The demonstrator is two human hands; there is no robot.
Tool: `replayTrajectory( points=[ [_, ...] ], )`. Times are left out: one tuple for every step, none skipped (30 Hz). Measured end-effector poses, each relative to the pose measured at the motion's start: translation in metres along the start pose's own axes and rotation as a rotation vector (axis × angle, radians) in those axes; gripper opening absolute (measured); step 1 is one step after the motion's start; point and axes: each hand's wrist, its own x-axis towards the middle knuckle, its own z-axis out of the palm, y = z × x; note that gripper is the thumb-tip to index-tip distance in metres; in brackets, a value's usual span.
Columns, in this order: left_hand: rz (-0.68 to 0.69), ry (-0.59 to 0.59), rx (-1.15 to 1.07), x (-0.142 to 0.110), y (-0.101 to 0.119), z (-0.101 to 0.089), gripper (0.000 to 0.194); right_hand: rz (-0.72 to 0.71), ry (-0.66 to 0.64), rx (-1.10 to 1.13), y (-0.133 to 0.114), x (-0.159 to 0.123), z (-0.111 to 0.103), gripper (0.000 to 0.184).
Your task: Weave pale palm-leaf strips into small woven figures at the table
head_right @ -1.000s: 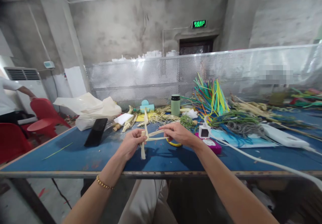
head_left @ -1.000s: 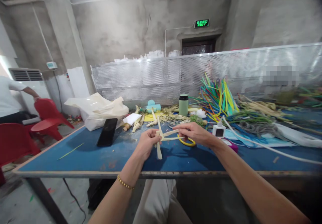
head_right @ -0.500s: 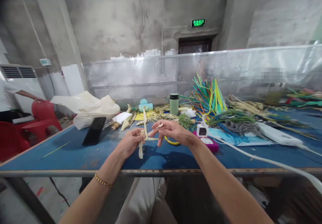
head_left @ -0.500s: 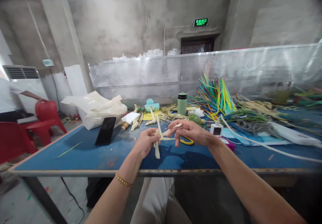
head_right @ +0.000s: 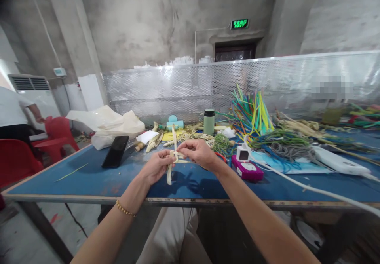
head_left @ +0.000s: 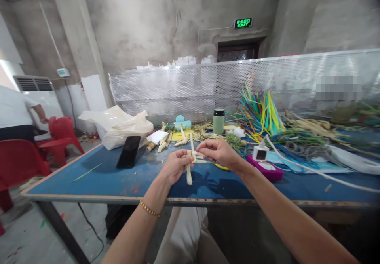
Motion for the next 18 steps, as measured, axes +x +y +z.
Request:
replayTrajectory(
  points=[
    [0.007, -0.003, -0.009, 0.0, 0.0, 0.0, 0.035, 0.0, -0.01, -0.029, 0.0, 0.0, 0.001, 0.028],
    [0.013, -0.006, -0.015, 0.0, 0.0, 0.0, 0.036, -0.004, -0.032, -0.05, 0.001, 0.001, 0.002, 0.029],
    [0.018, -0.009, -0.018, 0.0, 0.0, 0.001, 0.036, -0.008, -0.057, -0.07, 0.001, 0.001, 0.003, 0.03],
    [0.022, -0.012, -0.018, -0.001, 0.0, 0.001, 0.037, -0.011, -0.081, -0.089, 0.002, 0.001, 0.003, 0.03],
    [0.025, -0.014, -0.019, -0.001, 0.001, 0.002, 0.038, -0.008, -0.098, -0.109, 0.003, 0.001, 0.003, 0.029],
    [0.029, -0.015, -0.021, -0.001, 0.001, 0.002, 0.038, -0.001, -0.105, -0.133, 0.003, 0.0, 0.003, 0.028],
    [0.03, -0.018, -0.026, -0.001, 0.001, 0.002, 0.038, 0.007, -0.1, -0.156, 0.004, 0.0, 0.003, 0.026],
    [0.029, -0.021, -0.032, -0.001, 0.001, 0.002, 0.039, 0.015, -0.09, -0.177, 0.005, 0.0, 0.003, 0.025],
    [0.025, -0.023, -0.039, -0.001, 0.002, 0.002, 0.039, 0.019, -0.08, -0.198, 0.006, 0.0, 0.003, 0.025],
    [0.019, -0.024, -0.045, -0.001, 0.002, 0.002, 0.039, 0.016, -0.074, -0.221, 0.007, -0.001, 0.003, 0.025],
    [0.011, -0.023, -0.052, -0.002, 0.002, 0.002, 0.04, 0.007, -0.068, -0.244, 0.008, -0.001, 0.003, 0.025],
    [0.003, -0.022, -0.058, -0.002, 0.003, 0.003, 0.041, -0.004, -0.064, -0.265, 0.009, -0.001, 0.003, 0.026],
    [-0.003, -0.021, -0.066, -0.002, 0.003, 0.003, 0.041, -0.018, -0.061, -0.284, 0.01, 0.0, 0.002, 0.026],
    [-0.007, -0.02, -0.072, -0.002, 0.003, 0.003, 0.042, -0.029, -0.061, -0.3, 0.012, 0.0, 0.002, 0.027],
    [-0.009, -0.022, -0.077, -0.002, 0.003, 0.003, 0.042, -0.032, -0.063, -0.31, 0.013, 0.001, 0.002, 0.028],
    [-0.01, -0.025, -0.079, -0.002, 0.003, 0.003, 0.042, -0.031, -0.068, -0.314, 0.014, 0.002, 0.001, 0.028],
    [-0.011, -0.029, -0.08, -0.002, 0.003, 0.003, 0.043, -0.029, -0.076, -0.312, 0.015, 0.003, 0.001, 0.027],
    [-0.01, -0.033, -0.078, -0.002, 0.003, 0.003, 0.042, -0.029, -0.078, -0.306, 0.016, 0.003, 0.001, 0.026]
  ],
)
